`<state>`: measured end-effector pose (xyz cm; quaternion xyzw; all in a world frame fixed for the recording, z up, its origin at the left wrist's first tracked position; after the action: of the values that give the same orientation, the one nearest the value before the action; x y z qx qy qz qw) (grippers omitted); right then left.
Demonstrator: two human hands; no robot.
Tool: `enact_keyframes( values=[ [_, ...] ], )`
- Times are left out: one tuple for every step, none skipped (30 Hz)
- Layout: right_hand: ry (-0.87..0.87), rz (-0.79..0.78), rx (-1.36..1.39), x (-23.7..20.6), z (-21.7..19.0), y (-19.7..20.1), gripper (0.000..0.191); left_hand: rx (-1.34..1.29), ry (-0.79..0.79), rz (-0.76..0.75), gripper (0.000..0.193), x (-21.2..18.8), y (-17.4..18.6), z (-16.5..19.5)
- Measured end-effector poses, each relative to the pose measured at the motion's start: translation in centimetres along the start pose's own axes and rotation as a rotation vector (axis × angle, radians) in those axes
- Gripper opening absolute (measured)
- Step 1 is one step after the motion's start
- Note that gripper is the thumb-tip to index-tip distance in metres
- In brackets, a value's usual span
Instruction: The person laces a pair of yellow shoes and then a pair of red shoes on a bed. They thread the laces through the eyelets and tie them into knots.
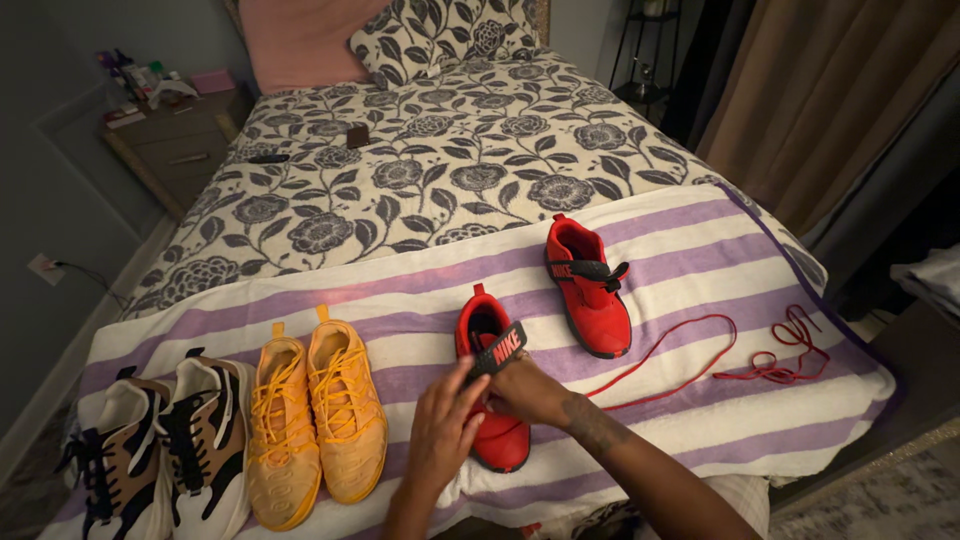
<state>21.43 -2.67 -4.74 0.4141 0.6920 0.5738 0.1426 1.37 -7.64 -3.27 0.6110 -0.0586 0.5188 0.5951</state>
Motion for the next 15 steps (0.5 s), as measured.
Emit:
enact_keyframes(
  values=[
    [-0.006,0.028,0.046,-0.1,0.1,0.1,0.014,-0.053,0.025,-0.034,0.067,0.2,0.3,0.1],
    [-0.01,0.055,0.09,-0.2,0.0,0.2,0.016,-0.104,0.051,-0.066,0.065,0.5,0.5,0.1],
    [-0.037,0.029,0.085,-0.3,-0.2,0.3,0.014,-0.153,0.076,-0.095,0.064,0.7,0.6,0.0],
    [-0.064,0.007,0.08,-0.3,-0.5,0.5,0.013,-0.196,0.123,-0.054,0.067,1.0,0.7,-0.1],
    [-0.094,-0.013,0.074,-0.3,-0.9,0.8,0.012,-0.241,0.168,-0.015,0.071,1.3,0.5,-0.2],
    [-0.066,0.066,0.032,-0.3,-1.4,1.2,0.014,-0.286,0.213,0.022,0.075,1.4,0.4,-0.2],
    [-0.037,0.144,-0.009,-0.4,-2.1,1.4,0.016,-0.269,0.244,0.035,0.068,1.4,0.2,-0.3],
    [-0.004,0.219,-0.049,-0.4,-2.8,1.7,0.018,-0.249,0.277,0.05,0.06,1.4,-0.1,-0.5],
    [0.034,0.278,-0.107,-0.4,-3.3,2.1,0.019,-0.23,0.308,0.067,0.053,1.3,-0.4,-0.7],
    [0.071,0.342,-0.167,-0.3,-3.7,2.5,0.021,-0.277,0.334,0.06,0.047,1.3,-0.5,-1.1],
    [0.107,0.407,-0.228,0.0,-3.9,3.0,0.023,-0.325,0.358,0.051,0.042,1.2,-0.7,-1.6],
    [0.065,0.44,-0.253,0.6,-3.3,4.1,0.018,-0.376,0.387,0.042,0.037,1.0,-0.9,-2.0],
    [0.023,0.468,-0.275,1.3,-2.2,5.5,0.013,-0.34,0.357,0.034,0.038,0.7,-1.1,-2.1],
    [-0.016,0.496,-0.298,2.0,-1.5,6.7,0.008,-0.303,0.325,0.028,0.039,0.5,-1.3,-2.3],
    [-0.039,0.588,-0.383,2.4,-1.0,8.0,0.008,-0.264,0.289,0.022,0.04,0.5,-1.5,-2.5]
  ],
)
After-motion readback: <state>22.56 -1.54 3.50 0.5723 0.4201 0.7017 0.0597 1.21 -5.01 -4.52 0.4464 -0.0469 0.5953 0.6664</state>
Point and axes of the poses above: each hand's wrist, its own x-axis towards the middle knuckle, its own y-axis out of the back of the hand, z = x × y, the point moved 1 cm from there along x, towards the middle knuckle, and after that the axes turned 1 degree about -x, right-handed, at the moved point
